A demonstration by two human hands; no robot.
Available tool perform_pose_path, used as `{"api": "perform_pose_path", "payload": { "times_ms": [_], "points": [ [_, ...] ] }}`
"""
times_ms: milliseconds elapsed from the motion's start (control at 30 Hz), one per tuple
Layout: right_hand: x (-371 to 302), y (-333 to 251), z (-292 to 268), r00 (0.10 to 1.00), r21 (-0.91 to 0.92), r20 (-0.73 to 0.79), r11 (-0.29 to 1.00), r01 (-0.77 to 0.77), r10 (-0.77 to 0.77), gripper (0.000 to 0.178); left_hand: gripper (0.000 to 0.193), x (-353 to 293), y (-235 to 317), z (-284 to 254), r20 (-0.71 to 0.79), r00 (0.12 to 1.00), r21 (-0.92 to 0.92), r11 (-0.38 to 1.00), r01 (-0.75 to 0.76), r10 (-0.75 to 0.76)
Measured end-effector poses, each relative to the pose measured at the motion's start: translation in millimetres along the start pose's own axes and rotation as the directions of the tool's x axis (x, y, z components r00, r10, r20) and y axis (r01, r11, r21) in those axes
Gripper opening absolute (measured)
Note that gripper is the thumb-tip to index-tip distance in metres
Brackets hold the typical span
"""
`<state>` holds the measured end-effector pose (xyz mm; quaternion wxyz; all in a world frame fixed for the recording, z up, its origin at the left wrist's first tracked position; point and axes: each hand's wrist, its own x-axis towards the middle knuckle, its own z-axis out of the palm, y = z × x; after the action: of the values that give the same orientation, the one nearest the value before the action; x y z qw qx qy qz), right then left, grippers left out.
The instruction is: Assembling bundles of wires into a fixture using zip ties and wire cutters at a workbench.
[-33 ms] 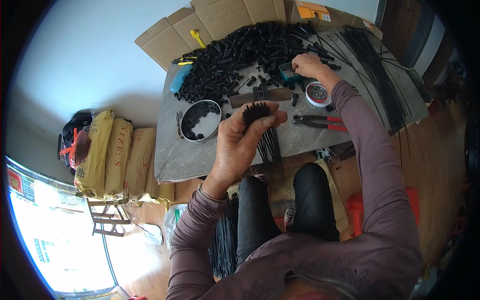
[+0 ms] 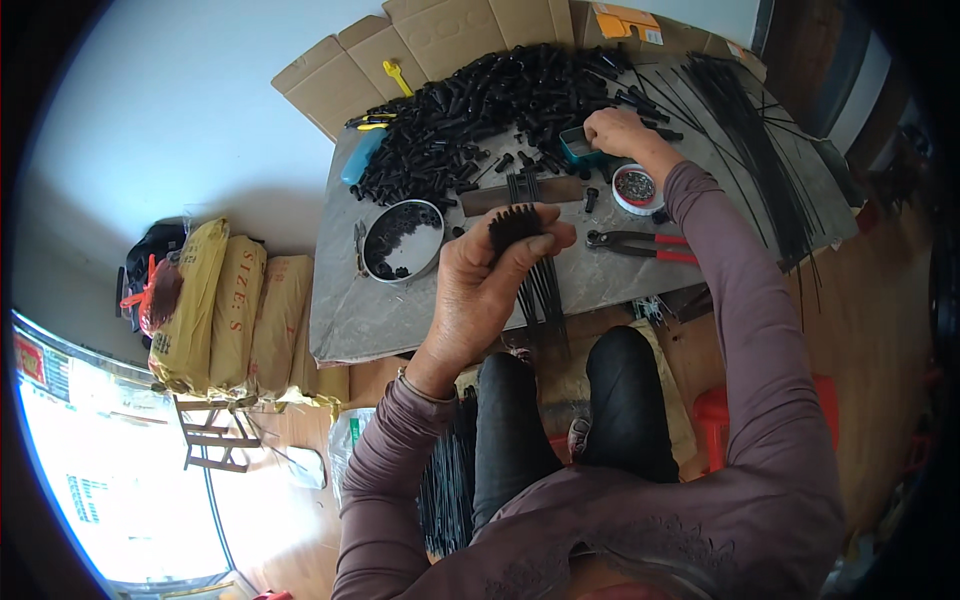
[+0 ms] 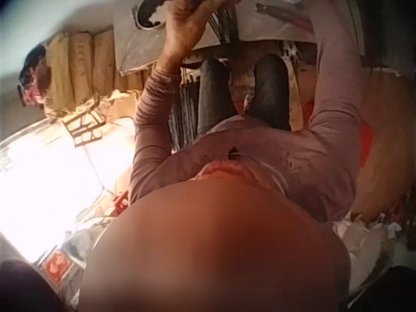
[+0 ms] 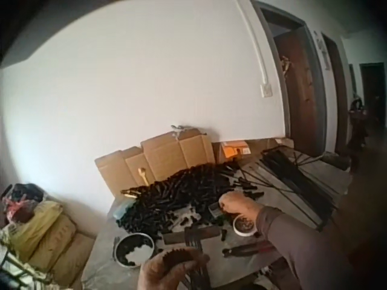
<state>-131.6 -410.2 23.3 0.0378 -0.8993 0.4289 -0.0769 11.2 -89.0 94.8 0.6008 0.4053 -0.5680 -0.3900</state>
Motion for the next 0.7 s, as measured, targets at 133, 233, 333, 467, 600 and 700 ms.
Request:
{"api": "perform_pose_path", "payload": {
  "times_ms": [133,233,333,467,600,700],
  "points": [
    [-2.5,-1.4,-7.1,0.997,-0.092,0.000,0.993,0.073,-0.073,0.013,0.025,-4.6,-4.7,-2.4,0.040,0.999,-0.051,0.998,0.038,-0.036],
    [-6.5,-2.2,-10.7,0.997,-0.086,-0.030,0.994,0.068,-0.071,0.012,0.026,-4.8,-4.0,-3.3,0.044,0.998,-0.056,0.997,0.044,-0.042],
    [-11.9,1.9,-7.6,0.978,-0.084,-0.160,0.989,0.119,-0.131,0.012,0.026,-7.5,-0.3,1.5,0.056,0.998,-0.049,0.998,0.044,-0.041],
    [-18.4,-0.2,-14.3,0.799,-0.016,-0.560,0.968,0.252,-0.218,0.013,0.026,-10.7,-3.0,2.6,0.036,0.999,-0.032,0.999,0.041,-0.040],
    [-58.4,-51.6,-62.5,0.809,0.467,-0.585,0.840,0.277,0.058,0.014,0.025,-9.5,-5.3,1.5,0.019,0.999,-0.096,0.994,0.044,-0.042],
    [-114.3,-99.9,-97.8,0.783,0.651,-0.619,0.516,0.557,-0.065,0.014,0.026,-7.5,-7.5,-3.4,0.019,0.999,-0.088,0.995,0.041,-0.040]
  ]
}}
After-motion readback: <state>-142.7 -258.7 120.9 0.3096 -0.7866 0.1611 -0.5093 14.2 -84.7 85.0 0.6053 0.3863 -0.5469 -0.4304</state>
